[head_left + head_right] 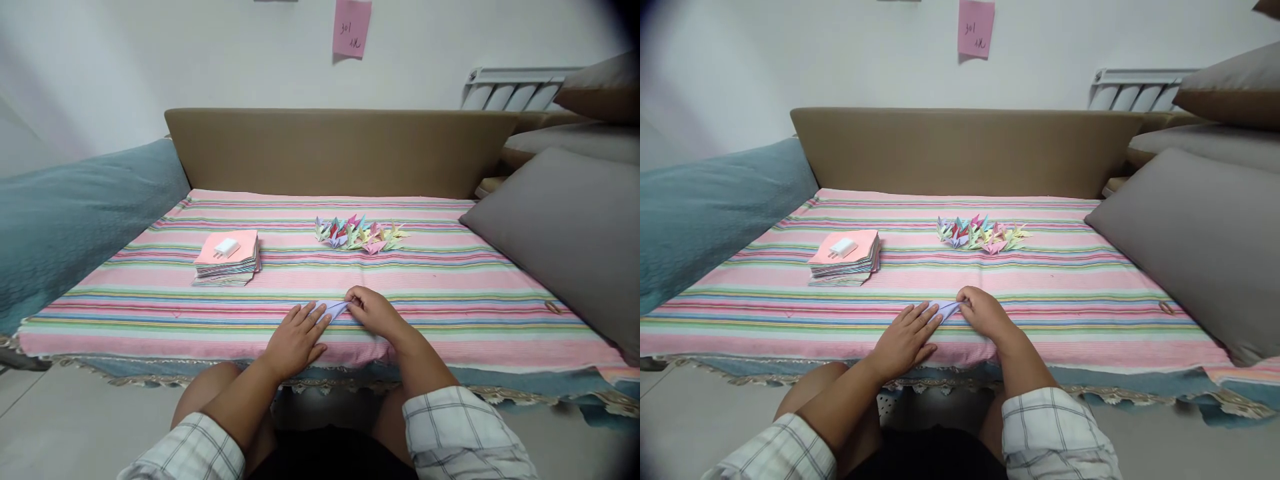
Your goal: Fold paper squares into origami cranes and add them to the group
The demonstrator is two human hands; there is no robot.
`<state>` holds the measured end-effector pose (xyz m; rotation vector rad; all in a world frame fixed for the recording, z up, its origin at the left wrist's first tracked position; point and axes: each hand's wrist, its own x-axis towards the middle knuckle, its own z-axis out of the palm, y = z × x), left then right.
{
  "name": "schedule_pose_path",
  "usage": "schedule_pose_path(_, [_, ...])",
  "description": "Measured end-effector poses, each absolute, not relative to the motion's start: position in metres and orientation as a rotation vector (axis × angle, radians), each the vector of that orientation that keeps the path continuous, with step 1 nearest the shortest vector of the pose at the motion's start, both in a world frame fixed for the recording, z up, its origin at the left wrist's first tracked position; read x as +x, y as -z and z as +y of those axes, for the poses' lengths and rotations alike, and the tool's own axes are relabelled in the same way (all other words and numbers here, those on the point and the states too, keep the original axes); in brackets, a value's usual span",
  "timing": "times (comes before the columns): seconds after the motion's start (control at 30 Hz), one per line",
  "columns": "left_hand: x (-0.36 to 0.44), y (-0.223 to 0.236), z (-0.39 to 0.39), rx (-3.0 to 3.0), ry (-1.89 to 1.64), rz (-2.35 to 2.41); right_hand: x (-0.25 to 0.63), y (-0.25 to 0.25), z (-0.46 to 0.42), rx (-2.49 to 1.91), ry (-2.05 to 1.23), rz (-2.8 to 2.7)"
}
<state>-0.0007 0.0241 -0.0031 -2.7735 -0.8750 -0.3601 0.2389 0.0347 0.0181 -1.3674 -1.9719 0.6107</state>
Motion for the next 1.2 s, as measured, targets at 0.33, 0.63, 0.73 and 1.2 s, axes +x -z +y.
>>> schedule_pose_path(0.33, [-0.001,0.003,0.024,-2.769,0.337,-0.887,0.238,-0.013,0.033,-1.389,-1.375,-1.281])
schedule_pose_path(0.63, [0.001,0.001,0.022,-2.767,0.313,-0.912,0.222,-0.016,0.038,-1.368,-1.237,-1.396])
schedule_pose_path(0.73, [0.001,0.001,0.021,-2.766,0.324,-0.912,0.215,-0.013,0.040,-1.456,-1.066,-1.501])
schedule_pose_path(1.2, [0.014,-0.015,0.020,-2.833,0.503,-0.988,0.225,-0.001,0.053,-1.576,-0.958,-1.622])
